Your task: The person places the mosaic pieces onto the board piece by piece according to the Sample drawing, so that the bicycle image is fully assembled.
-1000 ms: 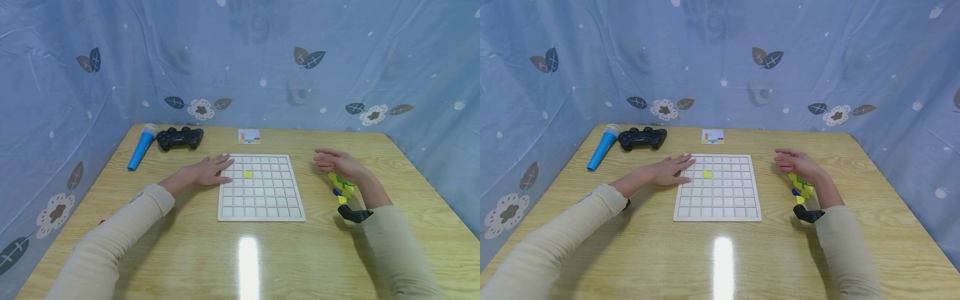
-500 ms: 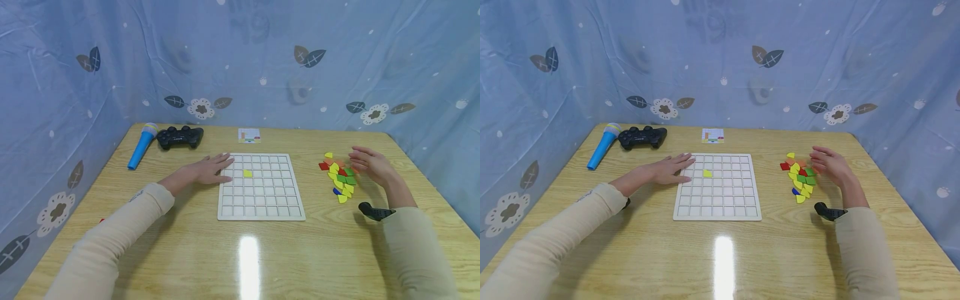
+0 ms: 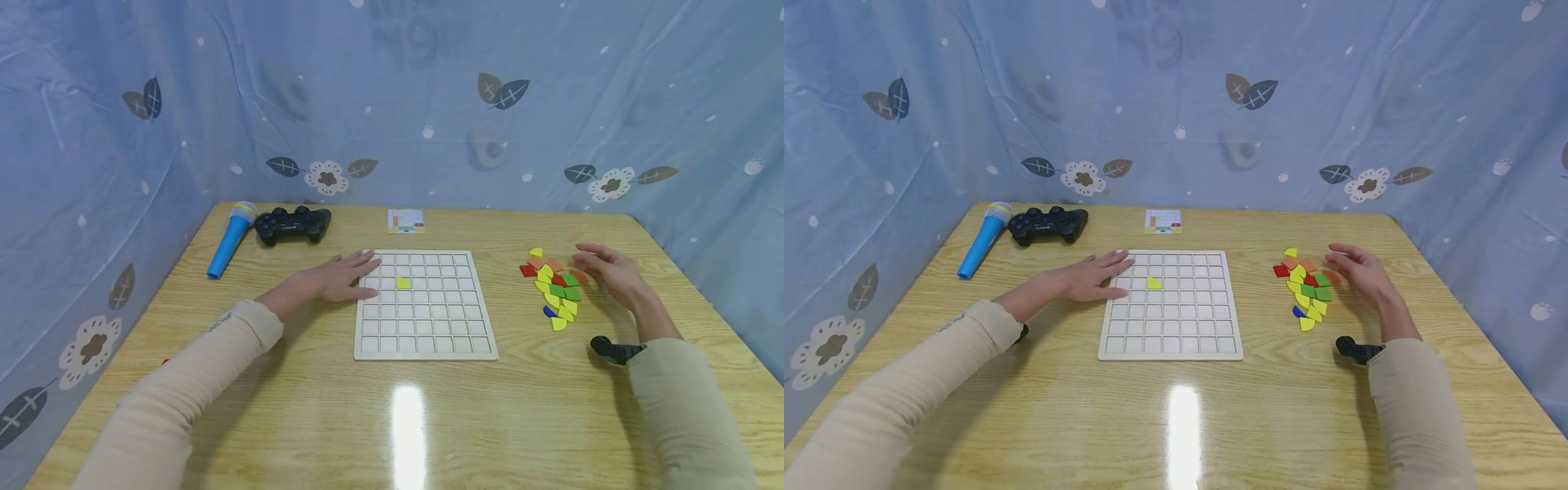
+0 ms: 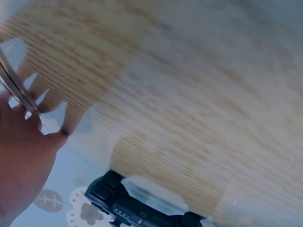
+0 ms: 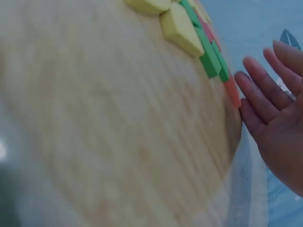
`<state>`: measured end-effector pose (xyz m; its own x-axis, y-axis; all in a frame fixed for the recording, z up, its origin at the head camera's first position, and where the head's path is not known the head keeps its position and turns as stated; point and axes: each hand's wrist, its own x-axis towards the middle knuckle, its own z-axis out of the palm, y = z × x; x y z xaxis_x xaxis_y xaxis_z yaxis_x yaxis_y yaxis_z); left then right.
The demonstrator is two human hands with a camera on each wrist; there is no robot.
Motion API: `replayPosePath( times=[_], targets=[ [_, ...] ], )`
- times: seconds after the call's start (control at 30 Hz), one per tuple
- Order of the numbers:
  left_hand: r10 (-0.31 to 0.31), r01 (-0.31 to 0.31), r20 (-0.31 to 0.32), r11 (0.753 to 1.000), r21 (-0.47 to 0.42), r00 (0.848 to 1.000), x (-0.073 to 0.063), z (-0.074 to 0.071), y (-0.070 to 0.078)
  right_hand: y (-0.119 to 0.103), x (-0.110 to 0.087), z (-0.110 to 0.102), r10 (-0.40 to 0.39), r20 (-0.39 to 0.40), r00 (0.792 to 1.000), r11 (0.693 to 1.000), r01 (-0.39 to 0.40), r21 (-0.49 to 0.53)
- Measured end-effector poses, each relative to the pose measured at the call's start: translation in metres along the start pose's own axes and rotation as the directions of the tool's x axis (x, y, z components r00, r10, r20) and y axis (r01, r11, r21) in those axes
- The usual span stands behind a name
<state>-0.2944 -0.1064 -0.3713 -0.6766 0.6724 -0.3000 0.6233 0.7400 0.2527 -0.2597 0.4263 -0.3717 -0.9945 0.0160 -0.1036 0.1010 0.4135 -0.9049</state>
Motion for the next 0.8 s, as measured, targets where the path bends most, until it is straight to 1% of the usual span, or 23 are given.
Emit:
replayPosePath(
  times=[0.1,0.13,0.23,0.3,0.37,0.47,0.53,0.8],
  targets=[
    [-0.005,0.005,0.005,1.0,0.002,1.0,0.001,0.001,0.0,0.002,-0.002,0.0,-0.001,-0.004,1.0,0.992,0.001,-0.125],
    [-0.004,0.004,0.004,1.0,0.0,1.0,0.001,0.001,0.0,0.002,-0.003,-0.001,-0.009,0.001,1.0,0.985,0.009,-0.173],
    [-0.003,0.003,0.002,1.0,-0.007,1.0,0.0,0.0,0.001,0.003,-0.008,-0.002,-0.038,0.026,0.999,0.954,0.044,-0.297],
    [-0.002,0.002,0.001,1.0,-0.009,1.0,0.0,0.0,0.001,0.004,-0.011,-0.004,-0.064,0.045,0.997,0.932,0.076,-0.353],
    [-0.004,0.004,0.002,1.0,-0.009,1.0,0.0,-0.001,0.002,0.004,-0.014,-0.006,-0.084,0.063,0.995,0.921,0.101,-0.377],
    [-0.006,0.006,0.003,1.0,-0.009,1.0,-0.001,-0.002,0.002,0.005,-0.017,-0.01,-0.098,0.082,0.992,0.916,0.122,-0.383],
    [-0.005,0.005,0.003,1.0,-0.011,1.0,-0.001,-0.002,0.002,0.006,-0.018,-0.012,-0.102,0.092,0.99,0.915,0.13,-0.381],
    [-0.001,0.001,0.006,1.0,-0.011,1.0,-0.001,-0.002,0.002,0.007,-0.018,-0.012,-0.111,0.099,0.989,0.882,0.144,-0.45]
  ],
)
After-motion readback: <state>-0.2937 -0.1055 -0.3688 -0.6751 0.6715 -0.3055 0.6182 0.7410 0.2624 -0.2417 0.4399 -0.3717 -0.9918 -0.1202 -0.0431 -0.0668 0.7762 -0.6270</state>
